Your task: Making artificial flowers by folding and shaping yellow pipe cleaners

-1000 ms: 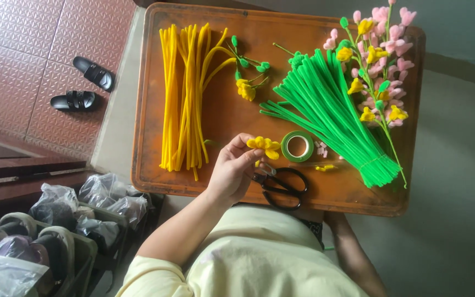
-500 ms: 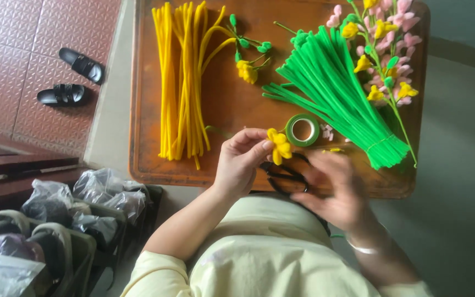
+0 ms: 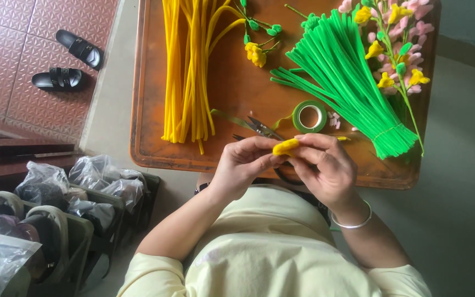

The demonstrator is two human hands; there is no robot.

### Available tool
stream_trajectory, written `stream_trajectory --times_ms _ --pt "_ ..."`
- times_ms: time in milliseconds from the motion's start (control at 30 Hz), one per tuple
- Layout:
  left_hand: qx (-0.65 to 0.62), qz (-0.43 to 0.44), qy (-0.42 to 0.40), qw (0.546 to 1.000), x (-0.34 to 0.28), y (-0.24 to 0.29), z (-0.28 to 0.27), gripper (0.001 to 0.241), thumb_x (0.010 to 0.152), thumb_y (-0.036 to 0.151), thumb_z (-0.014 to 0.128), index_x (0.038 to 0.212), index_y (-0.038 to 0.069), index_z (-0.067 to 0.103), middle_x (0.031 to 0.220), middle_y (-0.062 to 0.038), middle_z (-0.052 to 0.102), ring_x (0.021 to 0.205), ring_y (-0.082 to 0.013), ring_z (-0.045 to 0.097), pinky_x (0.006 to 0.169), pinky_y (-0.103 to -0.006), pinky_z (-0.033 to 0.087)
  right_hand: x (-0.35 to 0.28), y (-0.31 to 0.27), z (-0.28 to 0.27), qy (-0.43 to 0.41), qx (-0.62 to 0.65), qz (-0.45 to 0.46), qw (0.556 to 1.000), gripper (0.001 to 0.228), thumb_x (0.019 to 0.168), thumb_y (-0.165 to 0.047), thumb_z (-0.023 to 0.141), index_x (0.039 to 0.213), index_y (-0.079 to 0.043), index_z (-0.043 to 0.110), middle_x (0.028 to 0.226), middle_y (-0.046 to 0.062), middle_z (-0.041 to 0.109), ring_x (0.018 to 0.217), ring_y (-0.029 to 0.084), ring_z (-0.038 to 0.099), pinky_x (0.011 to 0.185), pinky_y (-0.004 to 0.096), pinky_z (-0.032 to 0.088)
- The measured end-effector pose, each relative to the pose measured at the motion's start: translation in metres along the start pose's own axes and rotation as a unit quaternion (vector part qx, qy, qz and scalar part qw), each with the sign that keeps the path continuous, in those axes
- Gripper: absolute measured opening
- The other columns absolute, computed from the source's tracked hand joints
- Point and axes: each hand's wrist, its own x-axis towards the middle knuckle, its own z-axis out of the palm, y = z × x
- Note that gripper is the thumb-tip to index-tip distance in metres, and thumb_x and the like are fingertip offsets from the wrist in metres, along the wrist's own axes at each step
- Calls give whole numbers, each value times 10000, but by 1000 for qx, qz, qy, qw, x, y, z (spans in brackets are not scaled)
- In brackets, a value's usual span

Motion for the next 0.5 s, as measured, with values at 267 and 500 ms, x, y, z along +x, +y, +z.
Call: stream_trajectory --times_ms 267,500 --pt "6 -18 -7 1000 7 2 -14 372 879 -111 731 1242 -86 650 854 -165 697 773 -234 761 715 -403 683 22 1 -14 -54 -106 -111 987 35 897 11 786 916 -18 786 1078 155 742 925 278 750 836 366 647" --pt "-87 -86 15 992 14 -6 -21 336 864 -130 728 1187 -98 638 843 -188 697 693 -297 768 634 -459 682 46 0 -24 -123 -163 -256 945 185 1036 42 598 941 44 757 1079 239 698 868 313 731 754 371 631"
